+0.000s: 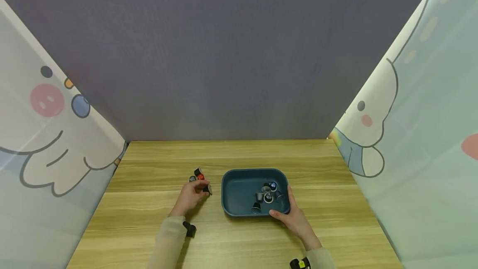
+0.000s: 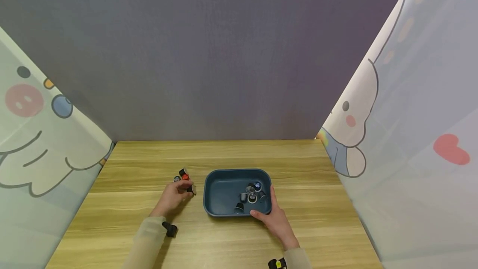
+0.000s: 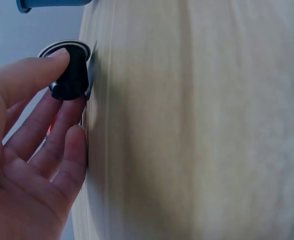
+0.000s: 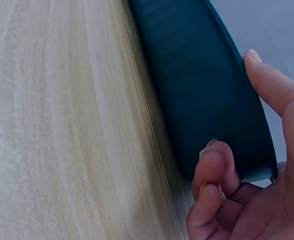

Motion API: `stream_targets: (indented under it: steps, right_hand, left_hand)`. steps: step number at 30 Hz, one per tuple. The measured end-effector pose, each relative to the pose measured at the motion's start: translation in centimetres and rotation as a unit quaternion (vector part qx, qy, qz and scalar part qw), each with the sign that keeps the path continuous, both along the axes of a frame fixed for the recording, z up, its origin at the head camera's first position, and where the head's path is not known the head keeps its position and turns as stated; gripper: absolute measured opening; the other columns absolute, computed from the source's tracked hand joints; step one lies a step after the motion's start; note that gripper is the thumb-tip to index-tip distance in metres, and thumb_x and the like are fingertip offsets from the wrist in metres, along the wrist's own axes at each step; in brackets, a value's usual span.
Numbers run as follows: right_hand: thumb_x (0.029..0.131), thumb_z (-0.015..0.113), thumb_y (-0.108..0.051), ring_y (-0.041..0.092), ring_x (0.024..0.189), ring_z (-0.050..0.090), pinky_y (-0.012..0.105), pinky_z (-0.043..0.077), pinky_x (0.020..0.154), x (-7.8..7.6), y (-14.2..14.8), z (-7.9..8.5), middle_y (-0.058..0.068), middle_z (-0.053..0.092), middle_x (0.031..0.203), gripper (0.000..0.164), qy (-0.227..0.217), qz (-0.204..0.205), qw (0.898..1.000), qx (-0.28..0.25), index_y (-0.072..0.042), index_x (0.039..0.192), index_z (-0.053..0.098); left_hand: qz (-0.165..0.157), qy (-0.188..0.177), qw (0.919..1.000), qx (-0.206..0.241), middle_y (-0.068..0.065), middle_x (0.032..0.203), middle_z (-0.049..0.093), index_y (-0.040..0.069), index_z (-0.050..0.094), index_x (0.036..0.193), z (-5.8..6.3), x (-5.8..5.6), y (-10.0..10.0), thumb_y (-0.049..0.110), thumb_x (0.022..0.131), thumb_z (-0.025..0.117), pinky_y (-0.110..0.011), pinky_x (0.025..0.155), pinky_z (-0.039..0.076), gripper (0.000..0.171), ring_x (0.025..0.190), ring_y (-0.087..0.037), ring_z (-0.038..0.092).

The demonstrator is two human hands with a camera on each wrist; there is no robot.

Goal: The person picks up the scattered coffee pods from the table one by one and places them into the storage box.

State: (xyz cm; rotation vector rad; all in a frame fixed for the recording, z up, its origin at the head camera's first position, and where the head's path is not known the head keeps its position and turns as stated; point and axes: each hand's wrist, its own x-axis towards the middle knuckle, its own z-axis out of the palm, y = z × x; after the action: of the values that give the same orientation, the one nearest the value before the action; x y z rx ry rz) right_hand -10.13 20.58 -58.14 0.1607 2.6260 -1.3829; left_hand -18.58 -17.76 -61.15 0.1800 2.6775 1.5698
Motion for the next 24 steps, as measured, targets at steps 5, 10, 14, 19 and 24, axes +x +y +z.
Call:
stream_targets:
  steps: [5,10,14,19,24]
  right_hand:
    - [0.082,0.082,-0.041,0.055,0.126,0.046,0.063,0.041,0.1,0.1,0.0,0.1,0.035,0.029,0.152,0.118,-0.005,0.002,1.0,-0.002,-0.023,0.162,-0.002]
    - [0.082,0.082,-0.04,0.053,0.125,0.048,0.062,0.041,0.1,0.0,0.0,0.1,0.036,0.029,0.151,0.118,-0.004,0.002,1.0,-0.005,-0.023,0.162,-0.002]
    - [0.082,0.082,-0.04,0.051,0.122,0.051,0.061,0.043,0.099,0.0,0.0,0.1,0.036,0.031,0.15,0.117,0.0,0.002,1.0,-0.005,-0.022,0.162,0.0]
    - [0.081,0.083,-0.041,0.04,0.106,0.06,0.052,0.048,0.091,-0.1,0.0,-0.1,0.037,0.034,0.148,0.117,0.0,0.0,1.0,-0.005,-0.024,0.162,-0.001]
    - [0.081,0.083,-0.041,0.03,0.083,0.058,0.04,0.046,0.077,-0.3,0.0,-0.3,0.038,0.039,0.144,0.118,-0.011,-0.003,1.0,-0.015,-0.024,0.162,-0.001]
  left_hand:
    - [0.0,0.006,0.9999,0.009,-0.007,0.103,0.072,0.005,0.073,0.111,0.0,0.0,0.0,-0.006,0.081,0.079,-0.041,0.081,0.055,0.033,0.091,-0.023,0.068]
    - [0.003,0.006,0.9999,0.013,-0.009,0.103,0.072,0.004,0.073,0.113,0.3,0.1,0.0,-0.005,0.081,0.079,-0.04,0.08,0.056,0.033,0.091,-0.025,0.068]
    - [0.007,0.001,0.9999,0.014,-0.009,0.104,0.072,0.004,0.073,0.114,0.5,0.0,-0.1,-0.003,0.082,0.079,-0.04,0.082,0.056,0.033,0.093,-0.026,0.068]
    - [0.012,-0.001,0.9998,0.018,-0.01,0.108,0.072,0.005,0.073,0.113,0.9,0.1,-0.1,-0.001,0.082,0.08,-0.043,0.085,0.055,0.032,0.096,-0.028,0.068]
    - [0.011,0.005,0.9997,0.022,-0.01,0.108,0.072,0.006,0.073,0.111,1.4,0.2,-0.2,0.0,0.082,0.08,-0.043,0.083,0.056,0.031,0.095,-0.028,0.069]
